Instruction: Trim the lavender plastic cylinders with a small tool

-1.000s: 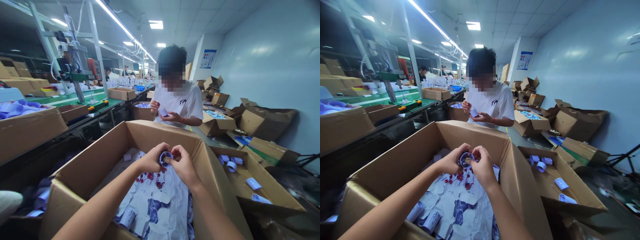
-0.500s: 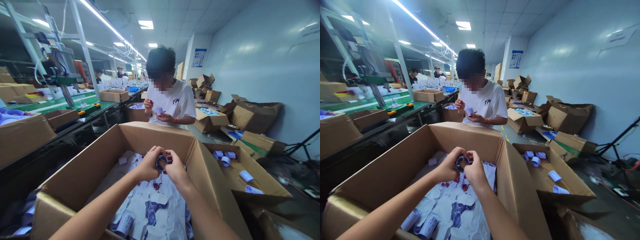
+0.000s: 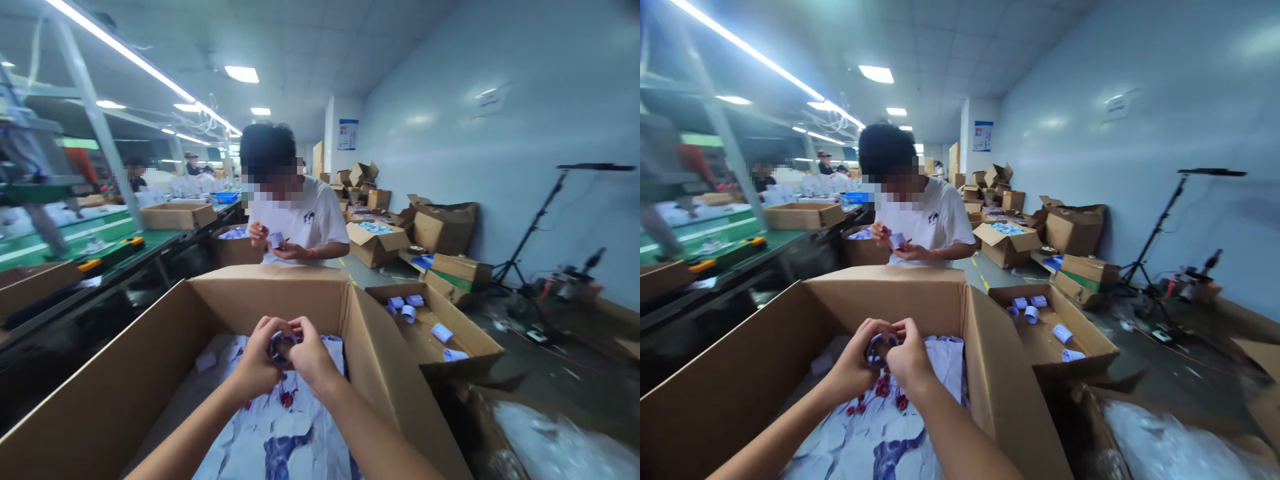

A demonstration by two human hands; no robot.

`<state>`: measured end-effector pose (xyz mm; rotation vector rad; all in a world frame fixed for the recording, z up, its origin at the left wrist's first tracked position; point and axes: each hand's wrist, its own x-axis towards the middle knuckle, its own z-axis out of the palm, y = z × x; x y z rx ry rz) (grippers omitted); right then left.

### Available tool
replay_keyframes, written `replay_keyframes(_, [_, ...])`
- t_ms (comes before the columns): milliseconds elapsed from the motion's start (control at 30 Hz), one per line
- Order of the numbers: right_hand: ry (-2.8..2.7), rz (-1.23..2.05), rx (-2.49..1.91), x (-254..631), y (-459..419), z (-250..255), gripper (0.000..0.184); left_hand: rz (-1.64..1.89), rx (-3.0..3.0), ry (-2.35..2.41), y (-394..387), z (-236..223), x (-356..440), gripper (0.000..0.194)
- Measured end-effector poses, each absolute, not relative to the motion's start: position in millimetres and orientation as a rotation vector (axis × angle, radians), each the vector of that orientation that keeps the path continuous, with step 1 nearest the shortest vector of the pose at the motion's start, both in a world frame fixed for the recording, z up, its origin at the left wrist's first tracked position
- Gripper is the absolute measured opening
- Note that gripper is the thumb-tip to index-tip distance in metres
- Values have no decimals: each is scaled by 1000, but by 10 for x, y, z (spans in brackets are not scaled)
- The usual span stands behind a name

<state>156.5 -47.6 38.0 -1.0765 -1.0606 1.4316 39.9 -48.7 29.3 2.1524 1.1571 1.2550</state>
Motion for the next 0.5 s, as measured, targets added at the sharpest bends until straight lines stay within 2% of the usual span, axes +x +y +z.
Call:
replay_keyframes(133, [-1032,1619,-874,1714,-352,559,48,1395,2030,1031,-349,245,297,56])
replay_keyframes(200, [-926,1583,-818,1967,-228,619,45,1414,2014,1077,-237,202,215,60])
replay_keyframes(267, [-793,1354,-856,2339,-95,625,34,1291,2061,1152,-128,166,126,48])
replay_keyframes(333, [-701,980,-1082,2775,13,567,22,1079,2112,1184,-46,154,55,32])
replay_keyframes(400, [-652,863,-1245,3202,68,463,16,912,2142,1218,3,172,24,24])
replay_keyframes(500, [-695,821,-1473,3679,84,333,16,764,2136,1312,62,232,36,21])
